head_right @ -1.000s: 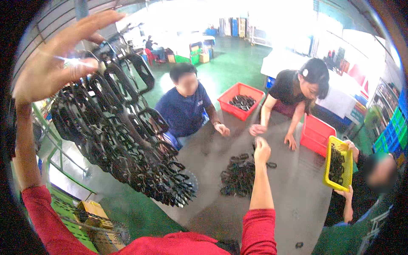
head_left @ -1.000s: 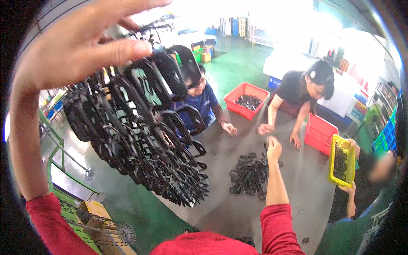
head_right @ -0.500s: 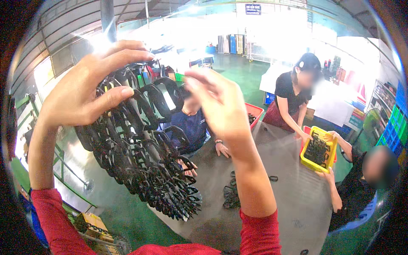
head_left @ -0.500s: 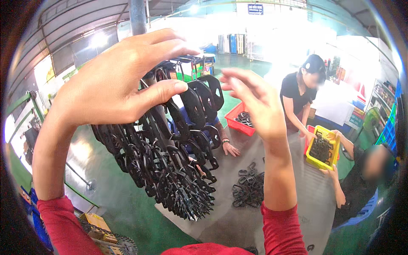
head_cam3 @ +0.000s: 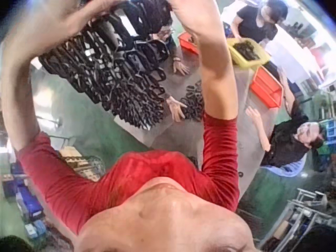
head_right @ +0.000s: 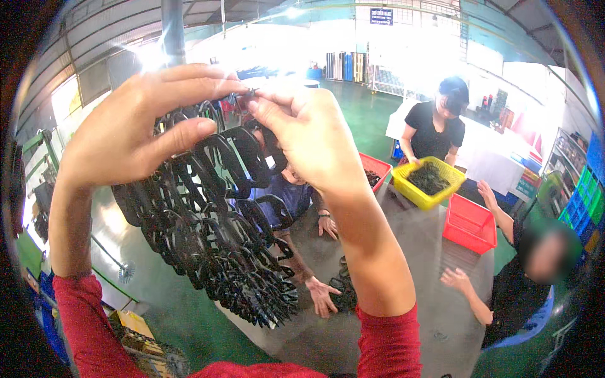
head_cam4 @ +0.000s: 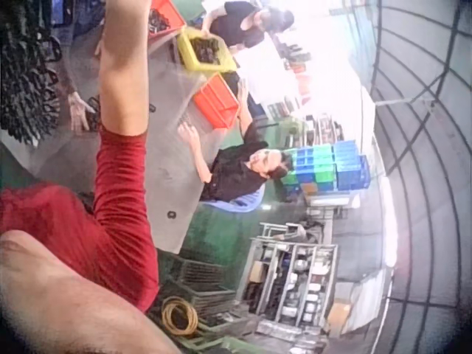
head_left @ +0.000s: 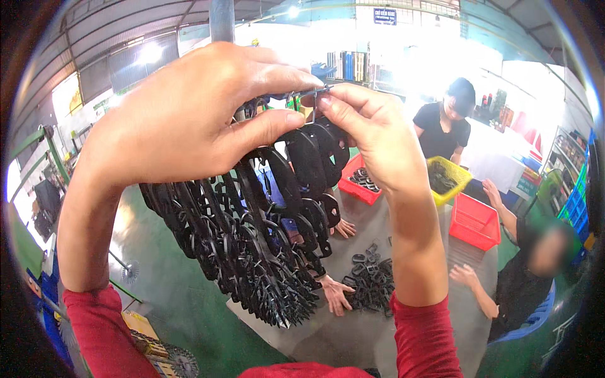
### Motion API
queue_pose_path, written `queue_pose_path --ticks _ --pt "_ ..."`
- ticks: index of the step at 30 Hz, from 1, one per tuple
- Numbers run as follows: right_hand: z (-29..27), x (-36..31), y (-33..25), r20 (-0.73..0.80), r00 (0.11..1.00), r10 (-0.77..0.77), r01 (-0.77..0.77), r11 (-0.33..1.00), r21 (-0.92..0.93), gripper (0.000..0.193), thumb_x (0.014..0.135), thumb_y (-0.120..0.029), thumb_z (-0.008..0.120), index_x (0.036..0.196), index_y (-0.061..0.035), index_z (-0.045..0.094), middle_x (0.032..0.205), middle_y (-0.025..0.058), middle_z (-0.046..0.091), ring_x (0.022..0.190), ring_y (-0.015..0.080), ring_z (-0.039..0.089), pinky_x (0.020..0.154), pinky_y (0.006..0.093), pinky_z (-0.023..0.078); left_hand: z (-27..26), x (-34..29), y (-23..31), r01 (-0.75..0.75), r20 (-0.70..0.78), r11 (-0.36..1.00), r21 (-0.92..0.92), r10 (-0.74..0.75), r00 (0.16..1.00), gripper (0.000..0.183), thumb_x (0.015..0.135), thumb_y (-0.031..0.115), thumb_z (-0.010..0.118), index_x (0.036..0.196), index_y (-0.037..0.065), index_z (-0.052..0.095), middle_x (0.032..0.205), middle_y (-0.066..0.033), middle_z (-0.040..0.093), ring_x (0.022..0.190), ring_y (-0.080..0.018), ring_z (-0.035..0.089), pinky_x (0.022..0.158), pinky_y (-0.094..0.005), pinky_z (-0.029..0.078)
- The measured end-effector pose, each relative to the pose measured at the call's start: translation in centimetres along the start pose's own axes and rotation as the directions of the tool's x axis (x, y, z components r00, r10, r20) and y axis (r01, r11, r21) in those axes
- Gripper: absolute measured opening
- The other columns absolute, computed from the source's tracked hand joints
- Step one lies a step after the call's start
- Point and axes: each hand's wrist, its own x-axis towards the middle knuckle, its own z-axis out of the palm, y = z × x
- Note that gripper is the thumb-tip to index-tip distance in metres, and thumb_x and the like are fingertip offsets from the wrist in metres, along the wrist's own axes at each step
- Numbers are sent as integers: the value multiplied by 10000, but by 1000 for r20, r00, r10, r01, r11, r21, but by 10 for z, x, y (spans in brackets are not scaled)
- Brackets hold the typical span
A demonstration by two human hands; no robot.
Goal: The person hangs small black plastic or metal parts onto a vertical rack. They take parts one at a time from a table where other people are also working and hook them onto the metal prongs of the rack.
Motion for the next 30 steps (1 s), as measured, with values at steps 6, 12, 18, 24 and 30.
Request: queue_pose_path --ticks 6,12,18,24,30 --pt "3 4 4 -59 994 -95 100 992 78 205 852 -188 551 948 -24 626 789 -6 617 674 30 519 580 162 388 0 5 -2 -36 -9 999 33 37 999 345 807 175 541 1124 39 534 1117 -171 541 1058 -344 499 890 -387 390" --pt "-23 -2 -2 -162 982 -94 109 990 85 199 847 -148 555 931 22 613 751 48 599 574 69 516 520 176 401 -11 14 1 36 35 999 39 -37 999 344 822 187 518 1132 38 529 1134 -173 534 1078 -343 488 912 -380 369" --pt "-93 -14 33 -440 897 -46 -15 991 -134 179 841 -124 517 876 2 639 707 45 609 509 66 515 477 208 424 -10 17 -4 38 3 989 145 -39 999 328 840 162 484 1143 41 523 1181 -153 511 1126 -287 463 953 -354 331" --pt "-155 -46 141 -556 831 -21 -281 846 -453 180 854 -167 503 882 -22 607 630 20 549 491 87 486 442 241 386 -7 19 3 110 6 968 224 -114 993 341 842 204 482 1138 39 516 1183 -140 476 1104 -281 457 956 -330 316" --pt "-141 -155 301 -573 819 35 -364 804 -471 151 832 -127 495 778 -19 586 580 49 541 480 122 502 469 287 401 -12 18 2 125 42 975 183 -135 990 489 787 324 549 1198 73 464 1200 -119 460 1059 -277 476 907 -383 371"
